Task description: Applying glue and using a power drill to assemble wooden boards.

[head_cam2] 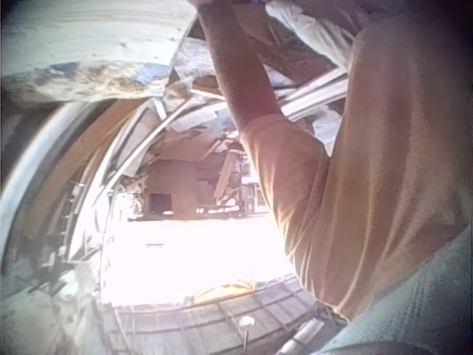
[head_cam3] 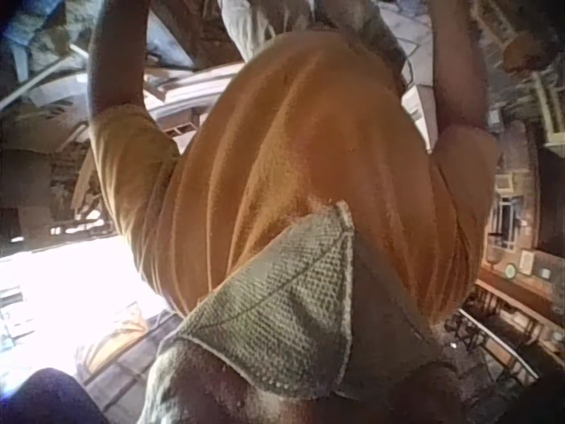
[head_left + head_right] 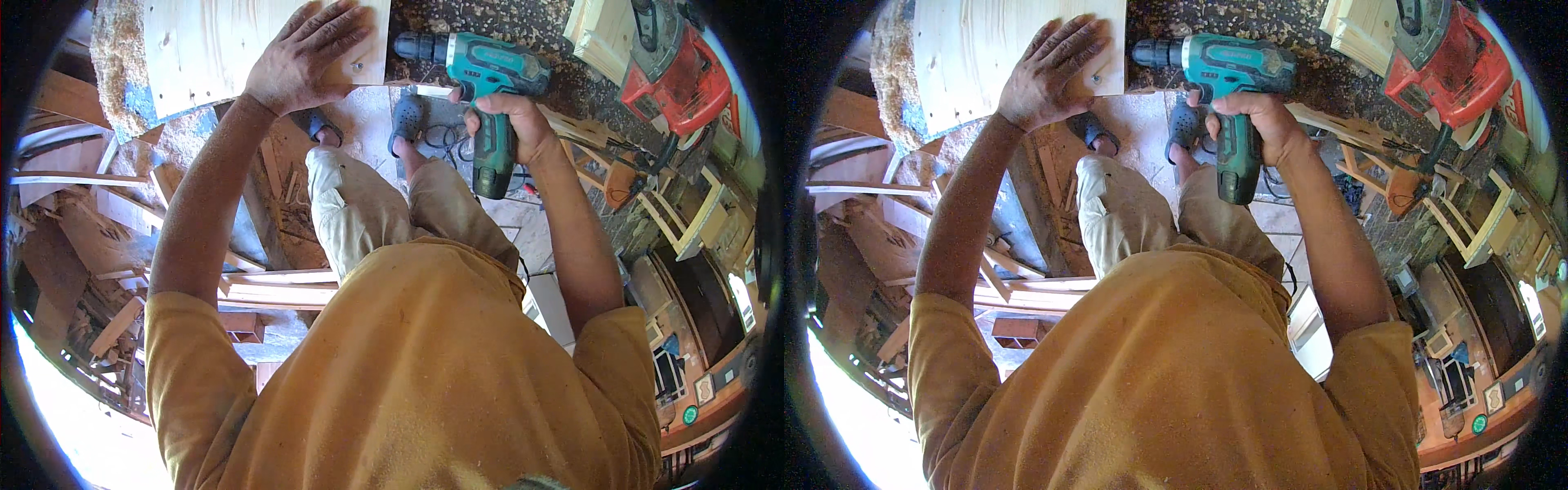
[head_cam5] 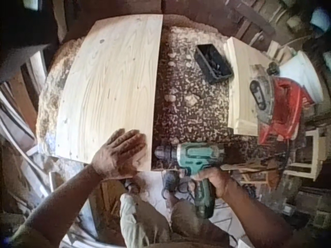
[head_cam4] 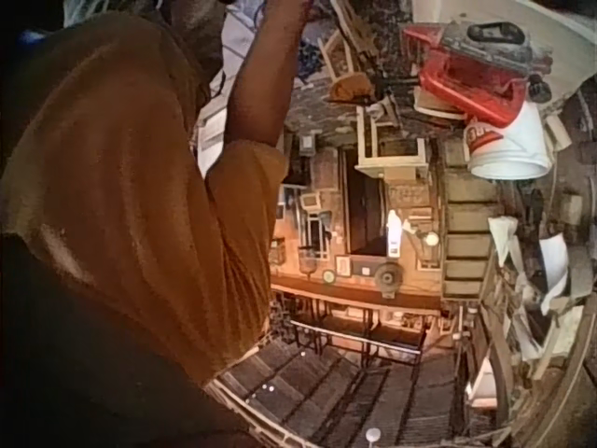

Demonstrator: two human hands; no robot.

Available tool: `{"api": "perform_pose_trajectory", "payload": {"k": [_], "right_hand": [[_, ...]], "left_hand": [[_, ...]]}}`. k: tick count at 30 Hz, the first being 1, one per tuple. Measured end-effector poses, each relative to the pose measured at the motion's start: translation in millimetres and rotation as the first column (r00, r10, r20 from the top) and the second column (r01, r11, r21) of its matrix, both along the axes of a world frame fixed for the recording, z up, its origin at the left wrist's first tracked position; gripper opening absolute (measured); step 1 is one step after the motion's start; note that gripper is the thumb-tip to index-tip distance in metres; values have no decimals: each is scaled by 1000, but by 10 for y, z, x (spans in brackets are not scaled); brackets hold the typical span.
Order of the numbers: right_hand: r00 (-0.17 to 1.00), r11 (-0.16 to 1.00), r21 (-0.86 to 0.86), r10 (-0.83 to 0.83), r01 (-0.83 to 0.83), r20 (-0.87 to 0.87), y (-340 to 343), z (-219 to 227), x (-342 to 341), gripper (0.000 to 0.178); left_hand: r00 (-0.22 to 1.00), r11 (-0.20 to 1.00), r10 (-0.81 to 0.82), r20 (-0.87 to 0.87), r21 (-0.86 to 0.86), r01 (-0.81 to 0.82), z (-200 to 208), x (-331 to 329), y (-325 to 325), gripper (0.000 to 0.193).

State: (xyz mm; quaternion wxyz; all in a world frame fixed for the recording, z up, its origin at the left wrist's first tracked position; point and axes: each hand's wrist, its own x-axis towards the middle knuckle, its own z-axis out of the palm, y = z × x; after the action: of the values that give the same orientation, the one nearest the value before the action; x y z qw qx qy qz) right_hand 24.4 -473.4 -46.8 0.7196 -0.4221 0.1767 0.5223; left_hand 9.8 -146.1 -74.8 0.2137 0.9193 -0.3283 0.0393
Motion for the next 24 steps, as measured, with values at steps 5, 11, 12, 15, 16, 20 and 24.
{"api": "perform_pose_trajectory", "payload": {"k": [5,11,12,15,16,20,24], "right_hand": [[994,995,2,-95,95,-44,0,-40,9,45],[996,996,8,-88,88,-32,21,-12,-15,47],[998,998,1,-65,65,-22,10,-38,-50,47],[998,998,-40,-41,39,-45,56,37,-64,46],[996,993,-76,-85,88,41,-2,68,-93,47],[974,968,-191,-124,160,189,-261,306,-283,44],[924,965,-257,53,50,379,-185,765,-411,40]], "left_hand": [[1000,1000,-7,-12,7,7,-7,22,-8,91],[1000,1000,-19,9,-15,19,-18,31,6,93],[999,999,-40,12,-10,40,-29,43,4,96],[817,984,22,576,-159,85,-536,169,41,75],[848,992,-3,529,-107,71,-422,155,26,74],[993,999,-38,113,13,37,-9,23,38,74],[820,985,-28,572,157,-76,-332,59,135,73]]}}
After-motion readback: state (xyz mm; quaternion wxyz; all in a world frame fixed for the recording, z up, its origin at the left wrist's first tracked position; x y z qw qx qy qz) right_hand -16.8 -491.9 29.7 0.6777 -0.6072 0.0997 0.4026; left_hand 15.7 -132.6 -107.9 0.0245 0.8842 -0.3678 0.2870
